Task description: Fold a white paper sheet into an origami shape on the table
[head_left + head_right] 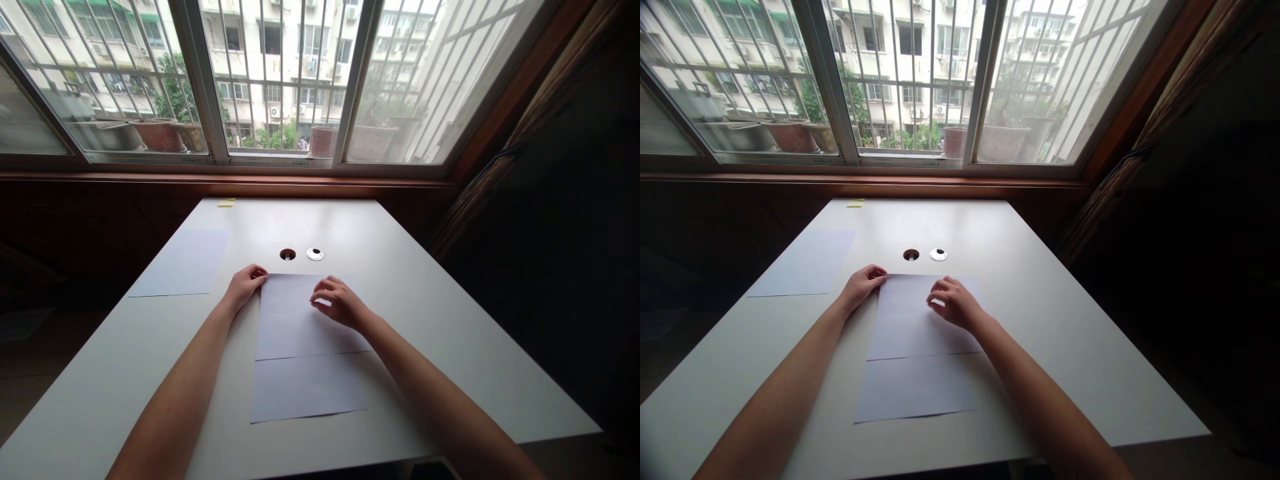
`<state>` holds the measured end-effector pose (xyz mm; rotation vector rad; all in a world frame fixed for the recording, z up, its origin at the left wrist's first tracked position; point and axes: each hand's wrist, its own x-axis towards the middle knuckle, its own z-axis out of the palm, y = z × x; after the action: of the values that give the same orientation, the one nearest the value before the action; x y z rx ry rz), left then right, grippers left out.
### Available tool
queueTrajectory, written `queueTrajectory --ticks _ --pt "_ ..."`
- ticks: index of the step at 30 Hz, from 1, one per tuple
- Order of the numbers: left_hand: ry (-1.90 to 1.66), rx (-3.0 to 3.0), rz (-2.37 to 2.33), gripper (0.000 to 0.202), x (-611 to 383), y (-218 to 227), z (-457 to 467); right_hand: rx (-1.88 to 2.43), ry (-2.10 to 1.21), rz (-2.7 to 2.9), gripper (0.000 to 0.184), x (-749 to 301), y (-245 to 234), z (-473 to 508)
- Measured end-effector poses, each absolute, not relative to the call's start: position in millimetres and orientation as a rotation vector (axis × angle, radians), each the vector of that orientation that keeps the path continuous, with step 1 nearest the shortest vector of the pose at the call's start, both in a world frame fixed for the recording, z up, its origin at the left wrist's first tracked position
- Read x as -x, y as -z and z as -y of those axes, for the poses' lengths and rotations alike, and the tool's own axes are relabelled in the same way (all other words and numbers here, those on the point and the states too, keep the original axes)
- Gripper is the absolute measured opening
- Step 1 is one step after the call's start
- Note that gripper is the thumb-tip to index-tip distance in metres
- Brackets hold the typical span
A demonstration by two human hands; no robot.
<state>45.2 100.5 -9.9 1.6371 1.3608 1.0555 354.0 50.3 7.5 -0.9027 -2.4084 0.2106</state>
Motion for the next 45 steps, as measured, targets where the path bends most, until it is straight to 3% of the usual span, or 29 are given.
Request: queueTrajectory --ticks 17,22,31,39,45 --pt "-1.184 -2.131 -1.489 0.027 -50 9 -89 0.856 -0.388 2.413 0.011 -349 -5 -17" --pt "-0.898 -2.610 -1.162 0.025 -58 -4 -63 0.877 -0.389 2.398 0.011 -351 -7 -14" --pt "-0.510 -2.774 -0.634 0.027 -54 -22 25 0.895 -0.373 2.386 0.012 -348 -5 -3" --pt "-0.515 -2.824 -0.595 0.027 -51 -7 19 0.876 -0.308 2.441 0.015 -355 -16 19" --pt "-0.545 -2.827 -0.603 0.025 -53 -12 23 0.838 -0.434 2.659 0.018 -371 -48 73"
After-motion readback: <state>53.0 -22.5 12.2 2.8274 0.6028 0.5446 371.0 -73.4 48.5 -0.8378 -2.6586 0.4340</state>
